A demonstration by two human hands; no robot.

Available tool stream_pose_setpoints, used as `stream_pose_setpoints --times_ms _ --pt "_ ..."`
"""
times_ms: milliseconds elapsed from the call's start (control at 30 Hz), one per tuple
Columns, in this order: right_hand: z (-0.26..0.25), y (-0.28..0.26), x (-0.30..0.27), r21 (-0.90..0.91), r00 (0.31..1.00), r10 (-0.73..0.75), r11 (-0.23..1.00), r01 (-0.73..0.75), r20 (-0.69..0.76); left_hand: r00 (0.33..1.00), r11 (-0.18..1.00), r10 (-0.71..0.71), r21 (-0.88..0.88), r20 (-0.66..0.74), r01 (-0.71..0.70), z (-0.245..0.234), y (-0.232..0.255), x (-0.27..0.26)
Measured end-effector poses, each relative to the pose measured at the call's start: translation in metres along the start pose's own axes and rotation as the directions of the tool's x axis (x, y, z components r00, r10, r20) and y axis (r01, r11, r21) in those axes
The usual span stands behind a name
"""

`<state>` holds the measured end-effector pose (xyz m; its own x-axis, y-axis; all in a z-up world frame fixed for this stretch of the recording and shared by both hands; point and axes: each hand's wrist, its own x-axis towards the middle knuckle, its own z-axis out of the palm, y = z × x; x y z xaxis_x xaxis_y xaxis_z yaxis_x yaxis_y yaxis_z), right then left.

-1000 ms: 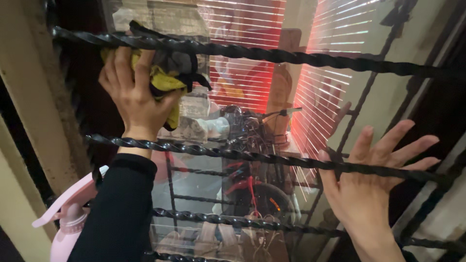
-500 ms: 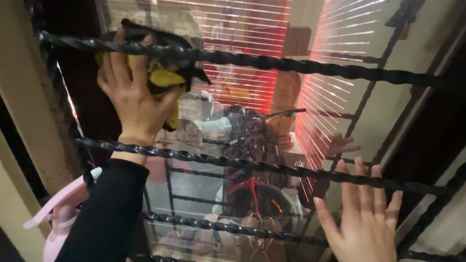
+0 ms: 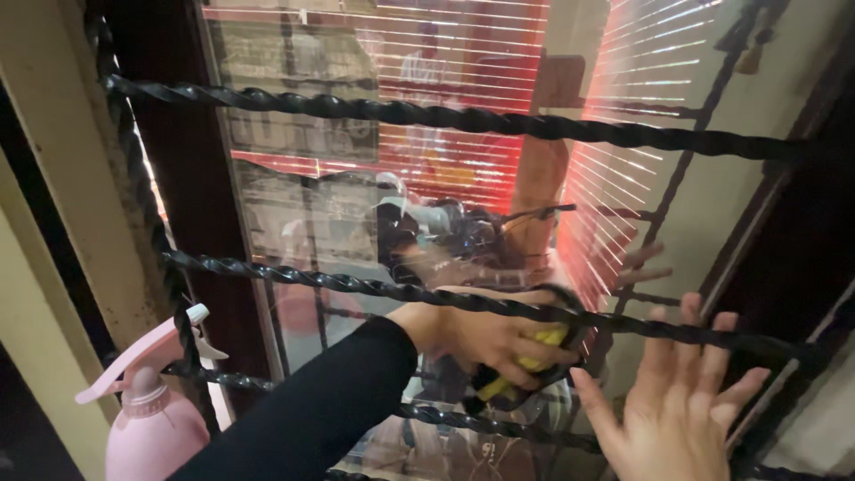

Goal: The person wipes a glass window pane with a cloth by hand and then sprays cleaning liquid onto the glass from a bottle.

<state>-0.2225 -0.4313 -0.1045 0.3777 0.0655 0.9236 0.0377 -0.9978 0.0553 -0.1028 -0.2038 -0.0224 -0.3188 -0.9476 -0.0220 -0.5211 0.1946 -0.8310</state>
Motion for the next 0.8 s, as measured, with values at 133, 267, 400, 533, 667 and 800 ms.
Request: stream_pose_setpoints --times_ms 133,267,400,533,667,800 --pt "-0.001 -0.001 -0.002 0.000 0.992 0.031 1.000 -0.032 0.121 0.999 0.960 -0.029 -0.277 0.013 0.032 0.020 -0.012 -0.042" --pt "0.002 0.003 -0.001 -0.002 0.996 -0.023 1.000 0.023 0.091 0.564 0.566 -0.819 -0.019 0.107 0.824 -0.018 -0.033 -0.132" --pt "0.005 0.005 -0.005 0.001 0.992 -0.099 0.995 0.099 0.073 -0.100 -0.038 -0.950 -0.208 -0.296 0.977 -0.079 -0.033 -0.173" --pt "0.003 0.004 -0.004 -0.019 0.995 -0.072 0.997 0.074 0.074 0.031 0.037 -0.944 -0.012 -0.329 0.999 -0.079 -0.049 -0.138" --pt "0.000 0.002 -0.005 -0.031 0.996 -0.052 0.998 0.054 0.072 0.186 0.208 -0.892 -0.009 -0.413 0.978 -0.061 -0.046 -0.090" --pt "-0.002 0.000 -0.005 -0.066 0.999 -0.043 0.997 0.044 0.019 0.571 0.624 -0.766 -0.125 -0.295 0.772 -0.027 -0.043 -0.016"
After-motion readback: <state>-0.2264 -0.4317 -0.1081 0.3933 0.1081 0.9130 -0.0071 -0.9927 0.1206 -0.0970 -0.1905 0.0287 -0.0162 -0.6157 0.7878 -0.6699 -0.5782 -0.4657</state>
